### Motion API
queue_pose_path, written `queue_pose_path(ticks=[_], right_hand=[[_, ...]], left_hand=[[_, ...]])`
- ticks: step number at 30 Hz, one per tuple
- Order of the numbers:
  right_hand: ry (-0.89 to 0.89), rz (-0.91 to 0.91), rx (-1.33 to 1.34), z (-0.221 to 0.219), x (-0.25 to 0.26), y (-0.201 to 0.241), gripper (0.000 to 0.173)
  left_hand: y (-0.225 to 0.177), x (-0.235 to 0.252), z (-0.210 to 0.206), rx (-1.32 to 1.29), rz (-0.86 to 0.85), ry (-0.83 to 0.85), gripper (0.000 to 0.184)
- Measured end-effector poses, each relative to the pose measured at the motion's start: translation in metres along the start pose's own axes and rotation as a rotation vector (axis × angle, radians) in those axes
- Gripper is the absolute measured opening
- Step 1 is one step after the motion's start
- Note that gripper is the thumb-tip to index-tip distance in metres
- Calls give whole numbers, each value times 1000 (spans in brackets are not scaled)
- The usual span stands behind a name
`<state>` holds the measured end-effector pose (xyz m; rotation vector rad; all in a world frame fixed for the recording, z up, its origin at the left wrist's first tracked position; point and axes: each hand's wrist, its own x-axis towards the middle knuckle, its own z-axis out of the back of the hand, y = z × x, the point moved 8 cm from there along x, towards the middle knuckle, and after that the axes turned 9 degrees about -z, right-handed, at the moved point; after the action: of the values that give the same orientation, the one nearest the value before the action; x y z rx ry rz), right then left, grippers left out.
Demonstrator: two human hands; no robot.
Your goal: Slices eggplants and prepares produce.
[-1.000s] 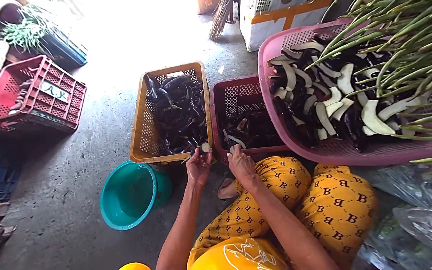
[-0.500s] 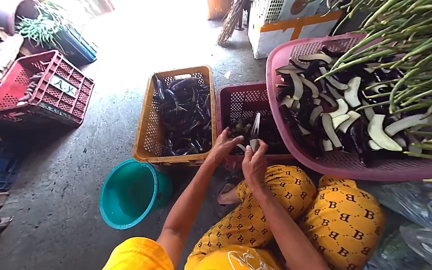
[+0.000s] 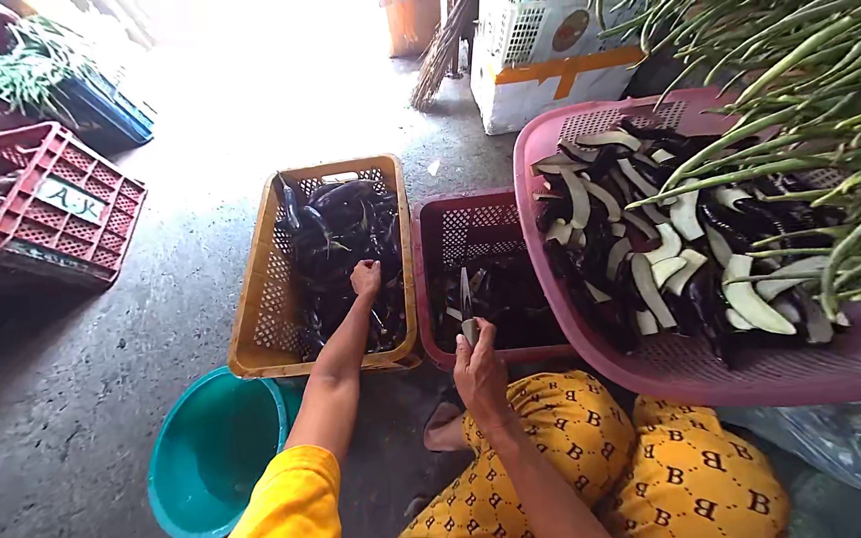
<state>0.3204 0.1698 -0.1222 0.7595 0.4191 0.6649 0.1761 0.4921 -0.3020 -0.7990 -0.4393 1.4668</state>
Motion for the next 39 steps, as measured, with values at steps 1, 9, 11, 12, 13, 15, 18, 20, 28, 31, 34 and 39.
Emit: queue_pose_path(ticks=[1,9,11,12,13,15,18,20,28,31,34,39], right_hand=[[-4,6,1,-1,0,0,44],[9,19,-12,-4,2,0,43],[19,7,-12,-5,3,-2,43],[33,-3,-14,-5,4,-2,43],[55,-16,-17,-6,4,-2,44],[106,-35,-28,-8,3,0,45],[167,-58,-58,-10,3,2,46],[221,-85,-102,-12,3,3,47],[279,-54,-113,-15,-3,-3,49],[348,-85,-207,-18,-11,-10,51],[342,-80,-280,-15,-22,-11,48],[392,-8,-378,-22,-38,-5,43]], left_hand=[[-2,5,-9,15,-1,6,41],[-20,-2,-16,56,148,18,58],[-20,-6,-4,4,92,-26,58],[-21,-9,5,-36,49,-57,56],[-22,-13,15,-94,-3,-89,54],[-22,-24,38,-238,-70,-99,51],[-27,-59,64,-594,-8,44,39],[-31,-88,72,-887,108,157,30],[-58,-203,74,-627,-130,433,37],[-59,-237,58,-302,-279,391,44],[-52,-252,49,-116,-318,355,44],[-54,-263,46,27,-339,324,47]])
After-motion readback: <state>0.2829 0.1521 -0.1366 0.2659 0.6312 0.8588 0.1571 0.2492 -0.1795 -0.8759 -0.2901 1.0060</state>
